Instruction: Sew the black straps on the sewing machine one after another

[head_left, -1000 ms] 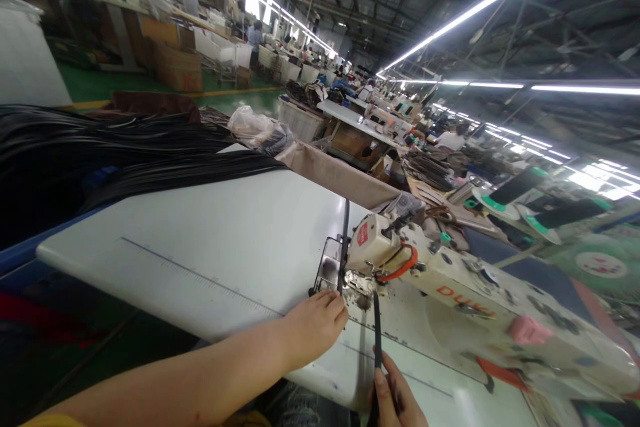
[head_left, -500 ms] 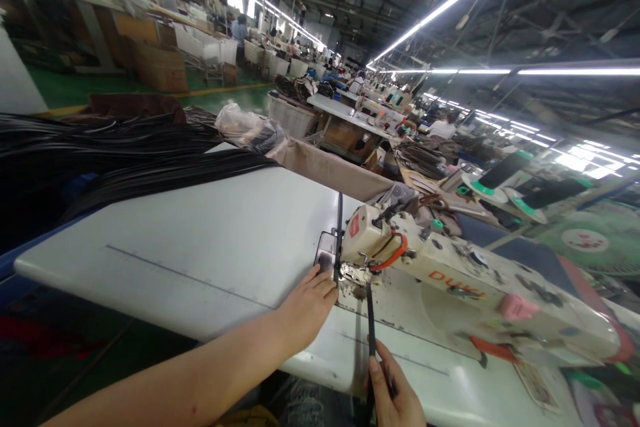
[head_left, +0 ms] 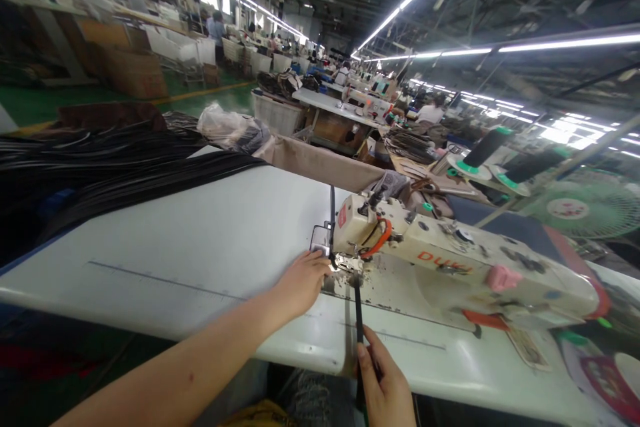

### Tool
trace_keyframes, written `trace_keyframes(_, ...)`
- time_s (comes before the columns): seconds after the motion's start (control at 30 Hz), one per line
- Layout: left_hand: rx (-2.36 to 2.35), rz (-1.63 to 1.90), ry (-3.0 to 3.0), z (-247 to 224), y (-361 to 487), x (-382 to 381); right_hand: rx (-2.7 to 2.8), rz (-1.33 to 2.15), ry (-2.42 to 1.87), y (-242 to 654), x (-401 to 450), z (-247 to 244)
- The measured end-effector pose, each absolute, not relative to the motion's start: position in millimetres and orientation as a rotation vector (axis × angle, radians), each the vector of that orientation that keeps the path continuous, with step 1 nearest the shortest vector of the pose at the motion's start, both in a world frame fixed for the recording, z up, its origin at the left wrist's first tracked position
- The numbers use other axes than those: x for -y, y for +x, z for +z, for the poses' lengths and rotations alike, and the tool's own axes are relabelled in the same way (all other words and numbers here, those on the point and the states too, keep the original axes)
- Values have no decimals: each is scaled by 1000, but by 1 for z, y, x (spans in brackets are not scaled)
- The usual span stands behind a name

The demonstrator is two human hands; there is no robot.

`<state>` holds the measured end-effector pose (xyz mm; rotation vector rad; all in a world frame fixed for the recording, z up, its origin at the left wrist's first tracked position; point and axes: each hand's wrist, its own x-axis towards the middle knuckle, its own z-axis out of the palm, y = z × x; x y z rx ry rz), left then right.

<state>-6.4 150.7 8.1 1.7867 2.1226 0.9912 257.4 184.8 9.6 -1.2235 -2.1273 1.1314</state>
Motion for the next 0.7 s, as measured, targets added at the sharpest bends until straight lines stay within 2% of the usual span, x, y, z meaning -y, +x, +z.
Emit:
trace_keyframes(0.37, -2172, 911, 1718, 12, -68, -218, 2197, 1124, -1099, 232, -157, 20)
trace_keyframes(0.7, -2175, 874, 1683, 11, -75, -263, 2433, 1136, -1121, 207, -166, 33)
